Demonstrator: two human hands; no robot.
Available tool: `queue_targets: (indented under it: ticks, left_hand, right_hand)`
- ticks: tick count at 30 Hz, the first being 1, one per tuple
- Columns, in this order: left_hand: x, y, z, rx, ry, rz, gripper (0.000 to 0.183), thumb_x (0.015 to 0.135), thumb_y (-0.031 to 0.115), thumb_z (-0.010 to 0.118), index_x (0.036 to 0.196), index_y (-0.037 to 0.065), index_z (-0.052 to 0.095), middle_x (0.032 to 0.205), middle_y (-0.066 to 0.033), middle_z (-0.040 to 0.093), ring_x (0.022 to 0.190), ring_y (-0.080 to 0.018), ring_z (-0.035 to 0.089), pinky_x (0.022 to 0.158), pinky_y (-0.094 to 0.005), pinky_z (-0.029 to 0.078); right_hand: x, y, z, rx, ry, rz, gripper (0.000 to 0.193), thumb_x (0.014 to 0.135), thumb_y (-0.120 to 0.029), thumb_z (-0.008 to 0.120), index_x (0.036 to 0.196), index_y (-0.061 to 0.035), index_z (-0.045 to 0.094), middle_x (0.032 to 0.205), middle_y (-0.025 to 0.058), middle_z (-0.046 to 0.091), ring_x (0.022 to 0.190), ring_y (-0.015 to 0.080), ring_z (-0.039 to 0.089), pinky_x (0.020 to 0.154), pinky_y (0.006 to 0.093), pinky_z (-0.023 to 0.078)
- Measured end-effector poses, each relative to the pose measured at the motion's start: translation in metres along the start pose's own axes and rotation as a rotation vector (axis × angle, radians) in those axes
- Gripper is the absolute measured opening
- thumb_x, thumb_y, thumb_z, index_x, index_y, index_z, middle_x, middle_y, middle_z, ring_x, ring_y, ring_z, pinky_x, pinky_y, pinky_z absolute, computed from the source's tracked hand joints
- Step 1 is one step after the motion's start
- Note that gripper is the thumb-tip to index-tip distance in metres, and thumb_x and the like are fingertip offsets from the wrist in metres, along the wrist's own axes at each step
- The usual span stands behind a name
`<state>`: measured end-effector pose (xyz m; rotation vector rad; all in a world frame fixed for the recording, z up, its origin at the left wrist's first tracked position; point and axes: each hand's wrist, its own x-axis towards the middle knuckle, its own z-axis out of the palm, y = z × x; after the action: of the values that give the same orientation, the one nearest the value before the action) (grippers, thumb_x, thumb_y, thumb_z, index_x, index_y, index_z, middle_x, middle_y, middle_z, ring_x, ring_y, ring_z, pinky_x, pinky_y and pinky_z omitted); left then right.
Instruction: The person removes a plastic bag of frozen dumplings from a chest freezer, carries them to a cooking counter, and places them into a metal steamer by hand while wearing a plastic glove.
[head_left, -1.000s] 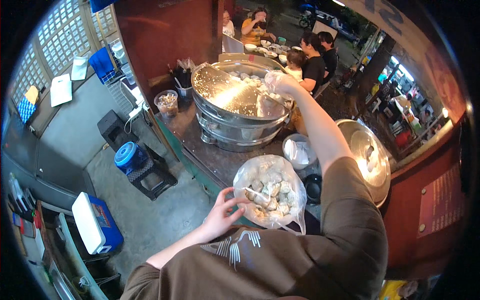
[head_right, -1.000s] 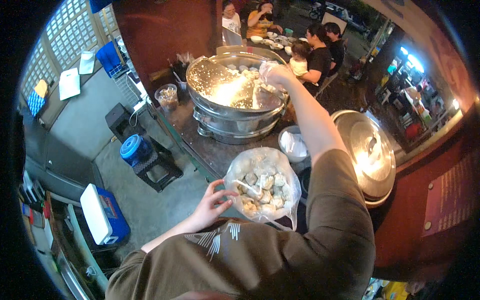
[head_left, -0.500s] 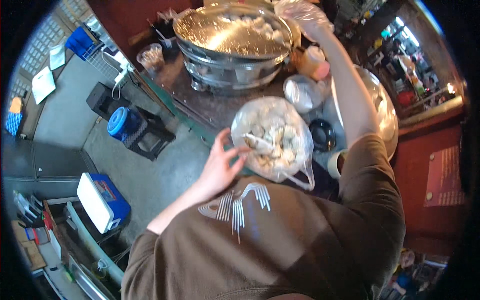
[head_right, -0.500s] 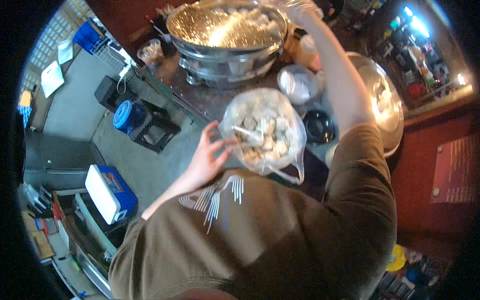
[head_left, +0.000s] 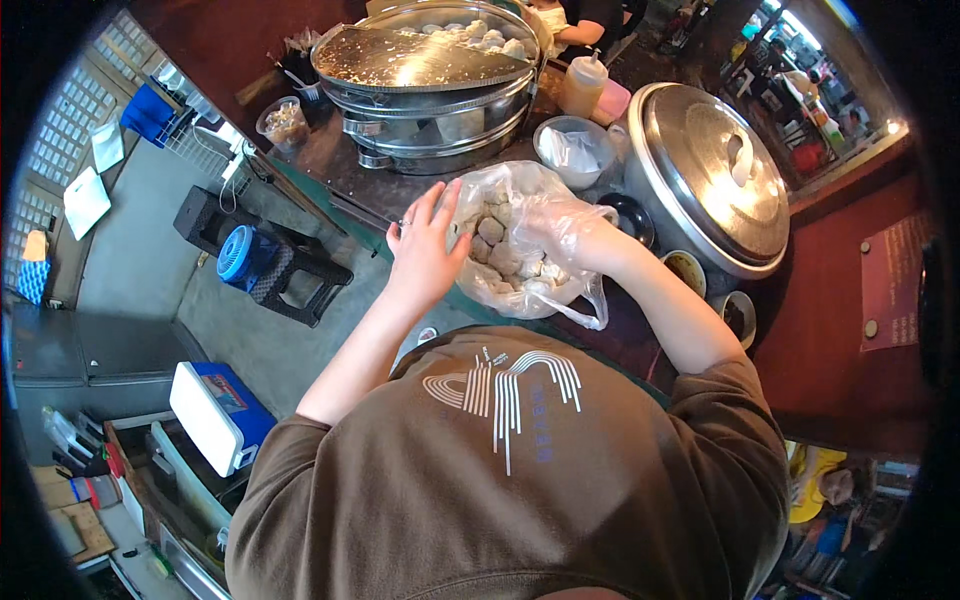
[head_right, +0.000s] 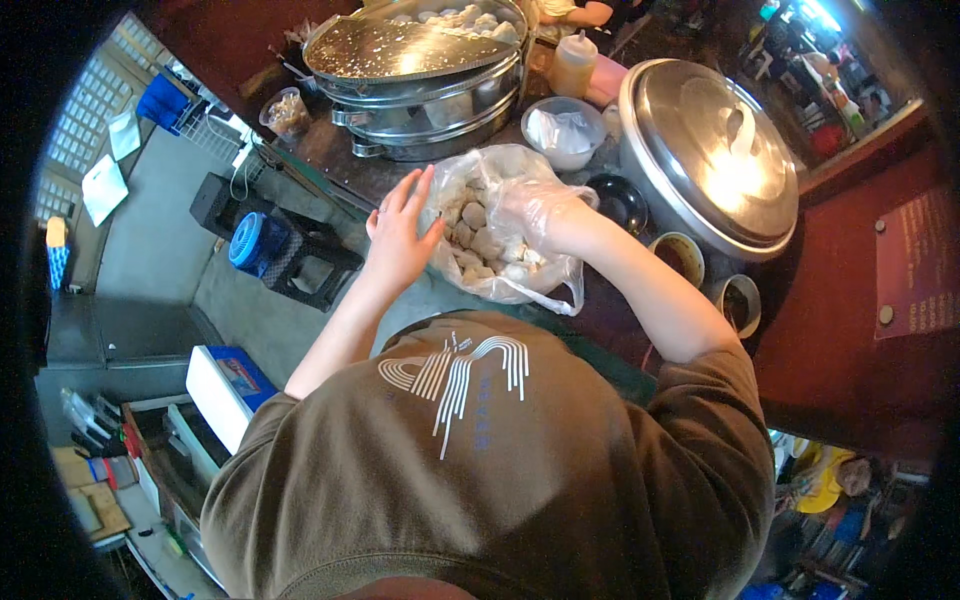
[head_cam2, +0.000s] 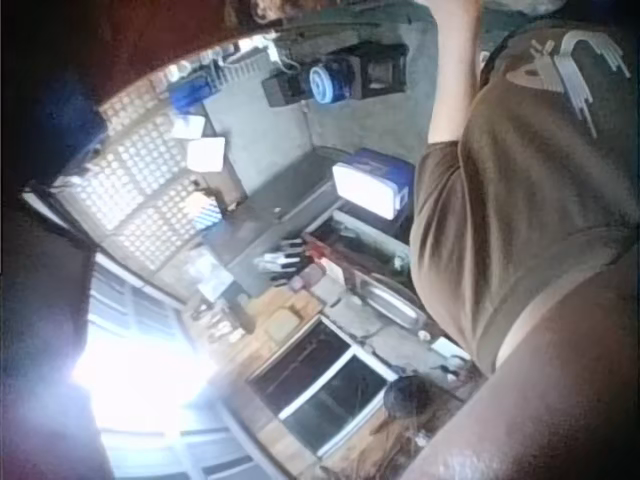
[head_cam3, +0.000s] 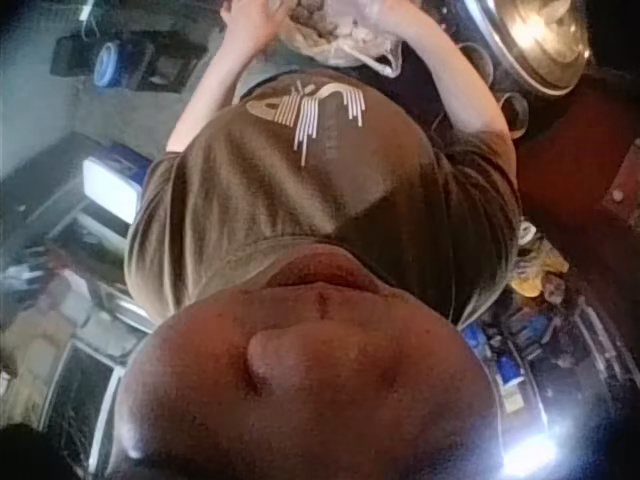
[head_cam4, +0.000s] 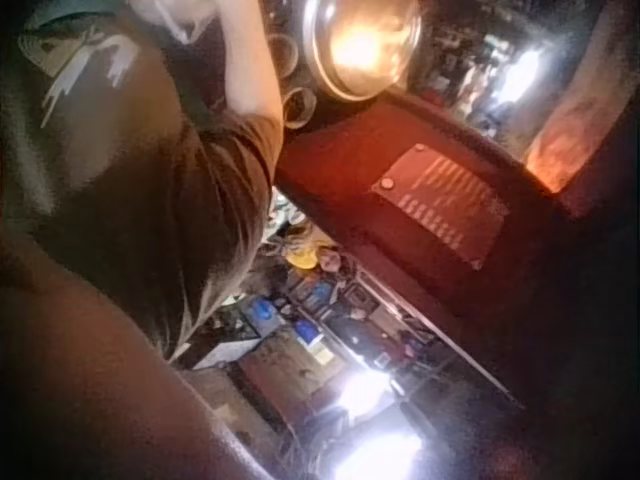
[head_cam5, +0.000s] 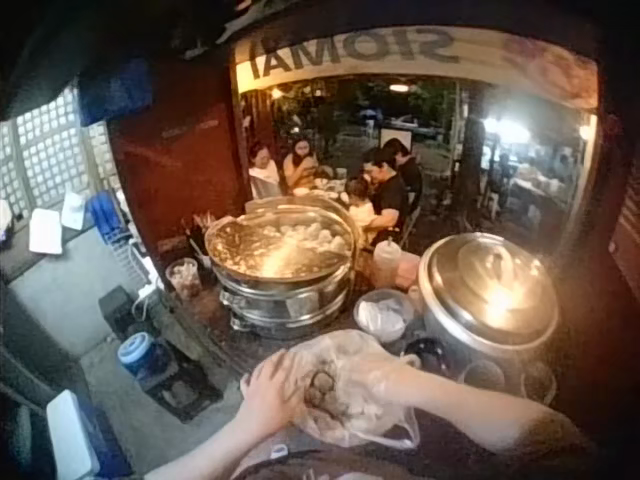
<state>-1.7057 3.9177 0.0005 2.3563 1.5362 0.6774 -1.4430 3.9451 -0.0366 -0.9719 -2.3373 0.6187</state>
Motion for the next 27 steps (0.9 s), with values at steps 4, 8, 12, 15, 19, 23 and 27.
queue_targets:
  ticks: [4,8,12,15,19,23,27]
  left_hand:
    - [-0.007,0.001,-0.004,-0.100,0.070,0.004,0.052,0.082,0.020,0.067,0.132,0.023,0.052,0.142,-0.0168,0.035,0.130,-0.0379,0.037,0.103,-0.0541,0.033]
    - [-0.027,0.011,-0.011,-0.203,0.050,0.061,0.041,0.082,0.015,0.069,0.120,0.021,0.058,0.141,-0.0197,0.031,0.127,-0.0431,0.038,0.104,-0.0477,0.036]
    - [-0.051,0.018,-0.016,-0.311,-0.068,-0.091,0.043,0.083,0.015,0.068,0.123,0.025,0.057,0.145,-0.0193,0.022,0.127,-0.0436,0.038,0.101,-0.0477,0.040]
    - [-0.064,0.026,-0.018,-0.390,-0.113,-0.153,0.048,0.081,0.016,0.069,0.126,0.026,0.055,0.145,-0.0248,0.019,0.127,-0.0482,0.035,0.104,-0.0493,0.037]
    - [-0.072,0.030,-0.015,-0.347,-0.150,-0.082,0.047,0.082,0.018,0.070,0.125,0.028,0.056,0.145,-0.0263,0.018,0.129,-0.0487,0.033,0.105,-0.0500,0.036]
    - [-0.078,0.024,-0.008,-0.313,-0.150,-0.091,0.035,0.080,0.018,0.072,0.114,0.024,0.063,0.141,-0.0261,0.026,0.129,-0.0482,0.033,0.105,-0.0500,0.036]
    - [-0.078,0.019,-0.002,-0.248,-0.082,-0.011,0.032,0.079,0.017,0.073,0.109,0.022,0.065,0.140,-0.0241,0.029,0.126,-0.0469,0.036,0.103,-0.0499,0.037]
  right_hand:
    - [0.035,-0.050,-0.013,-0.601,-0.491,0.184,0.025,0.075,-0.007,0.063,0.099,-0.0046,0.067,0.100,0.0180,0.064,0.088,0.0331,0.065,0.078,0.0397,0.053]
    - [0.036,-0.032,-0.003,-0.626,-0.460,0.090,0.021,0.073,-0.020,0.064,0.087,-0.0056,0.070,0.086,0.0184,0.066,0.080,0.0337,0.066,0.069,0.0443,0.053]
    - [0.049,-0.056,-0.009,-0.502,-0.685,0.163,0.029,0.071,-0.027,0.065,0.095,-0.0100,0.068,0.076,0.0197,0.064,0.073,0.0356,0.066,0.064,0.0468,0.053]
    - [0.042,-0.066,0.000,-0.481,-0.689,0.070,0.032,0.073,-0.027,0.064,0.100,-0.0113,0.067,0.076,0.0202,0.064,0.075,0.0362,0.066,0.066,0.0466,0.053]
    - [0.026,-0.052,0.022,-0.423,-0.429,-0.048,0.025,0.085,-0.027,0.054,0.100,-0.0102,0.064,0.086,0.0217,0.066,0.081,0.0369,0.067,0.068,0.0465,0.053]
    - [0.046,-0.083,0.016,-0.429,-0.667,0.321,0.028,0.087,-0.028,0.051,0.105,-0.0120,0.064,0.105,0.0207,0.063,0.095,0.0366,0.065,0.080,0.0464,0.052]
    - [0.042,-0.070,0.014,-0.480,-0.666,0.210,0.030,0.084,-0.026,0.053,0.110,-0.0128,0.063,0.103,0.0210,0.064,0.092,0.0364,0.064,0.081,0.0468,0.050]
